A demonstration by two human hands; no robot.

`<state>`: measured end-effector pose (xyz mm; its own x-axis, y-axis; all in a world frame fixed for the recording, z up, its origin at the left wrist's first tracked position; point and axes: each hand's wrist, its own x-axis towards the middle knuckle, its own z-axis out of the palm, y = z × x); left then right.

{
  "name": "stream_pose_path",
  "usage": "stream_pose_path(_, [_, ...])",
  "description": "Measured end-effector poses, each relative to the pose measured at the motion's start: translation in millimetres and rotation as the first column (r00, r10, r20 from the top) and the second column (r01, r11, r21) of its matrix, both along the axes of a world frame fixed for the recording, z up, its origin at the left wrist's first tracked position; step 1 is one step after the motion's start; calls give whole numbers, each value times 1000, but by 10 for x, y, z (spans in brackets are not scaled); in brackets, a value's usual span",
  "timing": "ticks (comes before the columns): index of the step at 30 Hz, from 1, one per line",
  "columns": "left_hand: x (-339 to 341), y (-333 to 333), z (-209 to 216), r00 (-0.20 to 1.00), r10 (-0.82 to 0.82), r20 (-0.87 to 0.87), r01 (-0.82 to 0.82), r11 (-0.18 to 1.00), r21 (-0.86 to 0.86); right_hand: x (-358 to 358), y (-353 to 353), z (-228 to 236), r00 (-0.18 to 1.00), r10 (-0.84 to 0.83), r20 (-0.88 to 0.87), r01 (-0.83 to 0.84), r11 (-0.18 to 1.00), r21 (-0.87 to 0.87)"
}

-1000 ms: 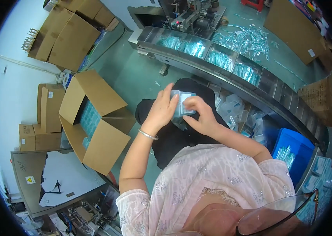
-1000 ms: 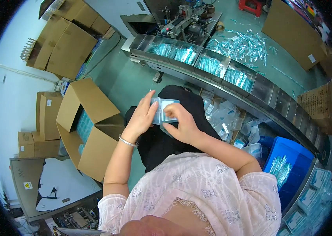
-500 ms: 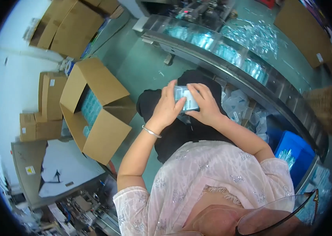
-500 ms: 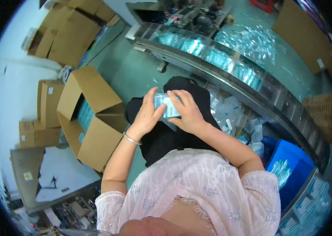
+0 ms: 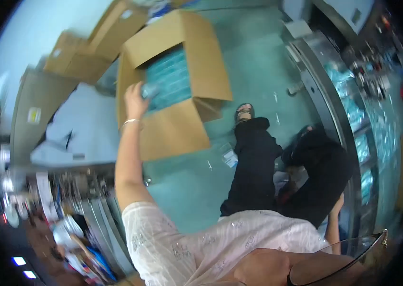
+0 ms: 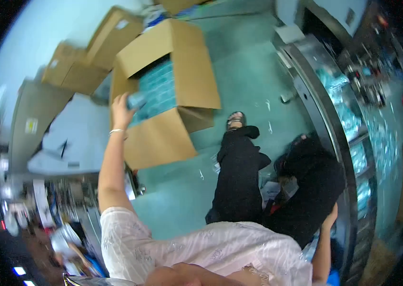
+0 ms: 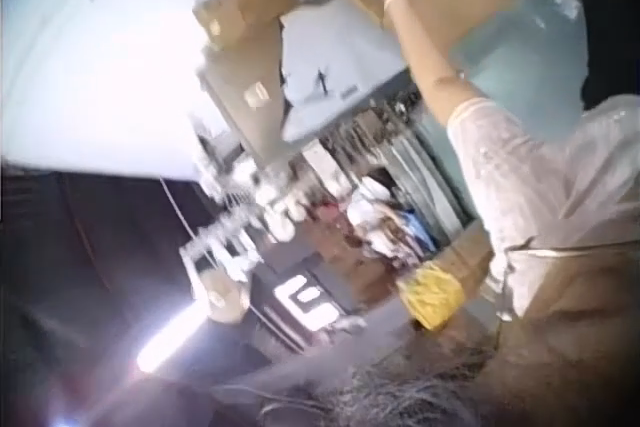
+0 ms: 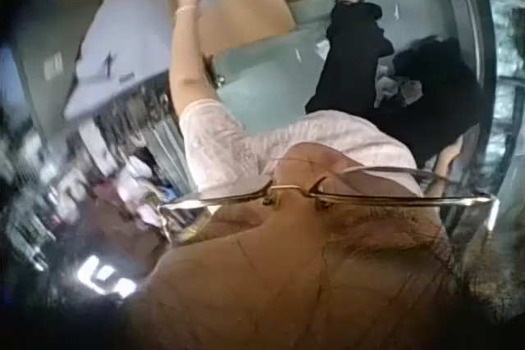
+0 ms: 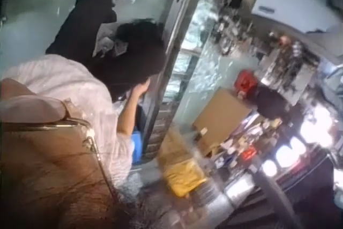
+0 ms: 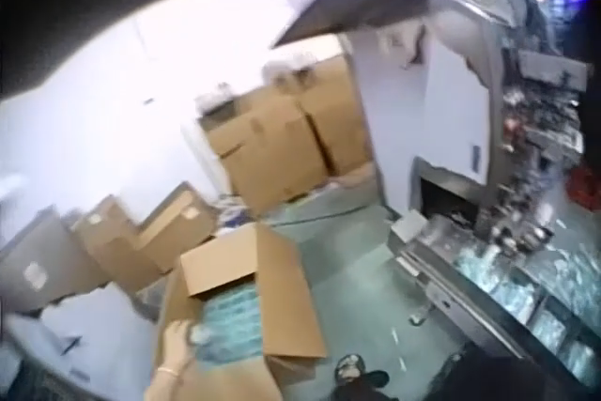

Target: Operating a circular industrial assembly machine and then packaging processed items into boxes.

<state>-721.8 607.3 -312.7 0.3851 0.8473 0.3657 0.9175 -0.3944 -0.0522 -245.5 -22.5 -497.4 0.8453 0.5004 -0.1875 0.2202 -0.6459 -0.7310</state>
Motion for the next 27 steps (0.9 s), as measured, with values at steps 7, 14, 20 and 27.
stream_pose_path(7, [-603,1099,-1197,854,-84,-513,-259,787,-560,-365,-469,-339,947,-193,-257,22,837,-547])
stream_pose_path(14, [-388,1343,-1675,898,-21,-440,-237,819,-522,-483,-676,-332,945,-321,-60,166,630,-759])
stream_pose_path(20, [587,297,-815,997,63,-36,-70,966,-248,-458,-1179,-530,775,-574,264,597,530,-602])
stream_pose_path(27, [1542,-946,-246,930,-183,320,277,920,-277,21,-1868,-981,761,-627,169,556,496,-667])
